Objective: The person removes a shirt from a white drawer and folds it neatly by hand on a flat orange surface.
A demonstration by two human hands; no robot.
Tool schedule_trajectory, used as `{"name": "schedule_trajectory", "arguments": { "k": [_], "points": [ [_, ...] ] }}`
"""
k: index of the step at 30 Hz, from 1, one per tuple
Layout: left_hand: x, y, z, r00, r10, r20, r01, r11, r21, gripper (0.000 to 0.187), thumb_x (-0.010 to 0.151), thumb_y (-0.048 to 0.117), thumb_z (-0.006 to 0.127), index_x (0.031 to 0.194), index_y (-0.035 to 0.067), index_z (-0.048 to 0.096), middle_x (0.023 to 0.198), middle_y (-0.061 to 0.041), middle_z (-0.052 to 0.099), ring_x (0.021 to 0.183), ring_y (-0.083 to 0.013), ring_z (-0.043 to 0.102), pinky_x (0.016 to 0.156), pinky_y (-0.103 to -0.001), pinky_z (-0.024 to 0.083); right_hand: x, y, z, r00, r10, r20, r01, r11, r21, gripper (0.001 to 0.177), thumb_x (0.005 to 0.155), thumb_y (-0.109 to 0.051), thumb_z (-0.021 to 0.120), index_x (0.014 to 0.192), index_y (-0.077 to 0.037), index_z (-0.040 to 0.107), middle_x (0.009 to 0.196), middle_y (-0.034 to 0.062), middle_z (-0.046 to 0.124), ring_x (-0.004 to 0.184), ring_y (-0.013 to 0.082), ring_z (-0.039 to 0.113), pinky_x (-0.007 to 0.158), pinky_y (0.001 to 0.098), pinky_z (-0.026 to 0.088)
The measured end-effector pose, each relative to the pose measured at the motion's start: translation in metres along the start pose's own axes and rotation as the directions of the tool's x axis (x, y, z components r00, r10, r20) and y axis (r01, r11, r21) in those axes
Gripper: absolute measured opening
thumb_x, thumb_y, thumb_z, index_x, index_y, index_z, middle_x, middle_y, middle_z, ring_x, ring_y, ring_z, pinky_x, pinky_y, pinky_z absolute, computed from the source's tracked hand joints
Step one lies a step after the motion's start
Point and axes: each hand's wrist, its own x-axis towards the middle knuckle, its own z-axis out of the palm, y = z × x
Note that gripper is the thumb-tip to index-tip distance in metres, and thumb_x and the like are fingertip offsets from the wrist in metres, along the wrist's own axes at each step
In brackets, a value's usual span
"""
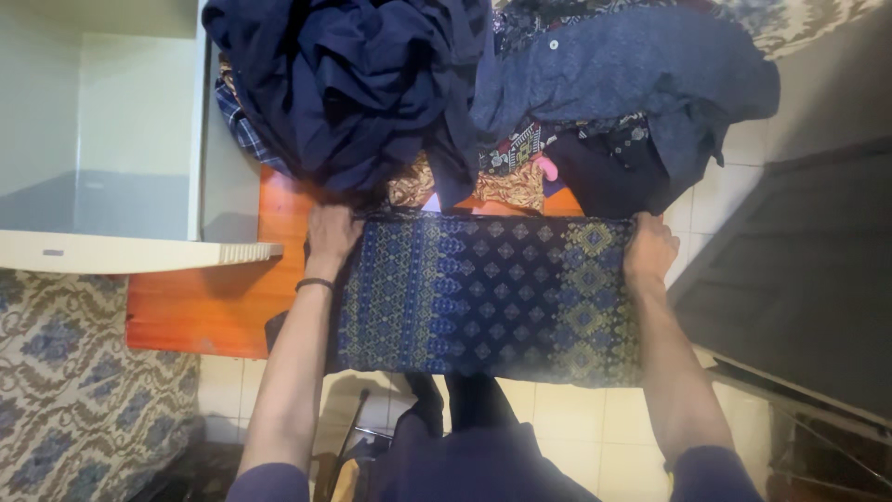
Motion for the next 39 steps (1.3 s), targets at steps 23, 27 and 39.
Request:
{"name": "schedule_trajectory", "arguments": {
  "k": [23,27,39],
  "points": [
    [-0.192,0.020,-0.021,0.950,-0.278,-0.138,0.252,0.950,-0.184,0.059,0.105,0.033,0.049,0.154,0.001,0.041,0.162,-0.022,0.037,0.151,-0.0410,0.031,0.123,-0.053,0.021,-0.204,-0.209,-0.021,0.958,-0.225,0.179,0.190,0.963,0.192,0.067,0.101,-0.039,0.054,0.158,-0.008,0.038,0.165,0.0237,0.030,0.154,0.0433,0.024,0.123,0.0637,0.012],
    [-0.180,-0.004,-0.011,0.972,-0.207,-0.108,0.204,0.978,-0.039,0.066,0.106,0.037,0.047,0.160,0.003,0.032,0.167,-0.021,0.028,0.154,-0.0389,0.026,0.125,-0.052,0.017,-0.207,-0.208,-0.018,0.959,-0.238,0.153,0.215,0.964,0.156,0.068,0.100,-0.039,0.054,0.159,-0.009,0.037,0.165,0.0241,0.031,0.154,0.0431,0.025,0.123,0.0632,0.013],
    [-0.166,-0.030,-0.020,0.981,-0.034,-0.191,0.019,0.997,-0.080,0.068,0.105,0.036,0.051,0.158,-0.004,0.035,0.166,-0.023,0.031,0.156,-0.0375,0.027,0.129,-0.051,0.017,-0.212,-0.208,-0.015,0.964,-0.226,0.137,0.197,0.961,0.195,0.066,0.103,-0.039,0.053,0.161,-0.012,0.036,0.168,0.0206,0.027,0.156,0.0401,0.021,0.126,0.0597,0.010]
  ]
}}
